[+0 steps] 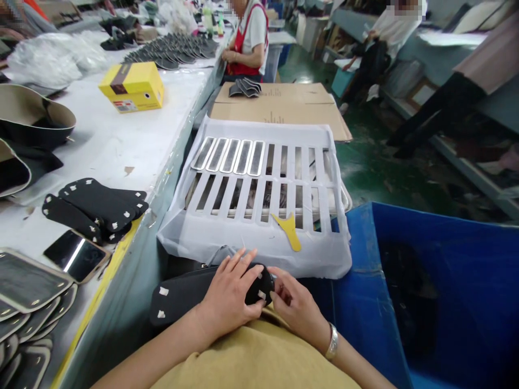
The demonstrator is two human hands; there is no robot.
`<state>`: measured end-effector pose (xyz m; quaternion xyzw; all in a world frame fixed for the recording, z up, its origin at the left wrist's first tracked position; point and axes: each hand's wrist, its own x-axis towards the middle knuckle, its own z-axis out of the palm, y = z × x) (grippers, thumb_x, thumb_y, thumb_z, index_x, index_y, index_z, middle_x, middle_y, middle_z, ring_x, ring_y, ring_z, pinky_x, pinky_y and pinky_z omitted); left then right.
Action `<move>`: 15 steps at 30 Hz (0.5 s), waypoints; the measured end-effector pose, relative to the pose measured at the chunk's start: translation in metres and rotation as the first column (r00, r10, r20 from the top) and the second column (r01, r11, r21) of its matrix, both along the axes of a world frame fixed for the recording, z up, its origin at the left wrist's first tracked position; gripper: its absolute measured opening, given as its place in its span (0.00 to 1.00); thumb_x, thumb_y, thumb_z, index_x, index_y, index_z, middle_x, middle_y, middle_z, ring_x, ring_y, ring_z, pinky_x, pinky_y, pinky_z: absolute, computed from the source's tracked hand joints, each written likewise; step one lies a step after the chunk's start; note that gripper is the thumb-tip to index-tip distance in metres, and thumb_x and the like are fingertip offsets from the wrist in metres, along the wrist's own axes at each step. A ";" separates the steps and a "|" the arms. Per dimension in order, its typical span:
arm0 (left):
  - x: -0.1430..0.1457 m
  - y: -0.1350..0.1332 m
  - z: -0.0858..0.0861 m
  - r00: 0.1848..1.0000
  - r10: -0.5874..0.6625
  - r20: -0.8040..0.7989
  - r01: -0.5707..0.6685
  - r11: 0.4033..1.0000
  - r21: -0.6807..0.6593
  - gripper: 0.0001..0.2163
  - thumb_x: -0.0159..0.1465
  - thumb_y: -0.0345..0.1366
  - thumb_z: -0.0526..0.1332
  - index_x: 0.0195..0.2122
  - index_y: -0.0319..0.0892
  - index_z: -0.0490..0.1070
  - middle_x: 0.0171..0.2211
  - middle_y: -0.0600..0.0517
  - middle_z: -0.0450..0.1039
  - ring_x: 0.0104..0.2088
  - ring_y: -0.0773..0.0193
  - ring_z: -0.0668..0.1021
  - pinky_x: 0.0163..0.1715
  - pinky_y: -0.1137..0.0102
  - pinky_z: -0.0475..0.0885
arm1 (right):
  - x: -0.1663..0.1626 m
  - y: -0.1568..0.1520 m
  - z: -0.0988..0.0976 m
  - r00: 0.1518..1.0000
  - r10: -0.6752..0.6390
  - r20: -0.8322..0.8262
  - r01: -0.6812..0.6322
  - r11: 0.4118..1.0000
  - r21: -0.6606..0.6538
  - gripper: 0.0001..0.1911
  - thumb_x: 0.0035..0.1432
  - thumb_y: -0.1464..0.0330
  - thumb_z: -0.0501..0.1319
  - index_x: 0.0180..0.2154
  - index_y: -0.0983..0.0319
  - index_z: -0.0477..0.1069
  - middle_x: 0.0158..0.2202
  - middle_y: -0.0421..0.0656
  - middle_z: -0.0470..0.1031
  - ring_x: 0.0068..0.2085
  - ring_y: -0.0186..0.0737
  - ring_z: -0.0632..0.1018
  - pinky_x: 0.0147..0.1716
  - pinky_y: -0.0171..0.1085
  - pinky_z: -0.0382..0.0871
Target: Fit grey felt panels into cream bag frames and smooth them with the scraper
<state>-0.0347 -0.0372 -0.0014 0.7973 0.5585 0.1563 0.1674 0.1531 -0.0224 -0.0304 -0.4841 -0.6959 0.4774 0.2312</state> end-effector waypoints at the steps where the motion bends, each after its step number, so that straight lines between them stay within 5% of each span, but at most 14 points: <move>1: 0.000 0.000 -0.001 1.000 0.006 0.006 -0.006 1.000 0.004 0.25 0.50 0.38 0.63 0.51 0.44 0.66 0.60 0.45 0.55 0.59 0.47 0.58 0.55 0.51 0.58 | 0.001 0.001 0.002 0.997 0.051 0.057 -0.054 0.997 0.059 0.23 0.53 0.72 0.55 0.52 0.56 0.62 0.29 0.39 0.66 0.25 0.32 0.68 0.28 0.34 0.66; 7: -0.008 0.004 -0.003 0.997 0.017 0.080 -0.011 0.998 -0.070 0.25 0.51 0.38 0.63 0.52 0.44 0.66 0.59 0.44 0.57 0.58 0.50 0.60 0.56 0.53 0.57 | 0.007 0.015 0.016 0.938 0.216 0.270 -0.242 0.968 0.067 0.23 0.56 0.66 0.55 0.55 0.57 0.64 0.34 0.44 0.71 0.30 0.37 0.71 0.32 0.36 0.67; 15: -0.034 0.007 0.002 0.957 -0.091 0.275 0.147 0.971 -0.190 0.30 0.54 0.29 0.60 0.58 0.45 0.54 0.59 0.46 0.56 0.59 0.59 0.59 0.59 0.58 0.55 | 0.009 0.027 0.028 0.877 0.307 0.369 -0.359 0.930 0.078 0.23 0.56 0.63 0.57 0.55 0.55 0.64 0.36 0.43 0.74 0.32 0.38 0.73 0.33 0.36 0.65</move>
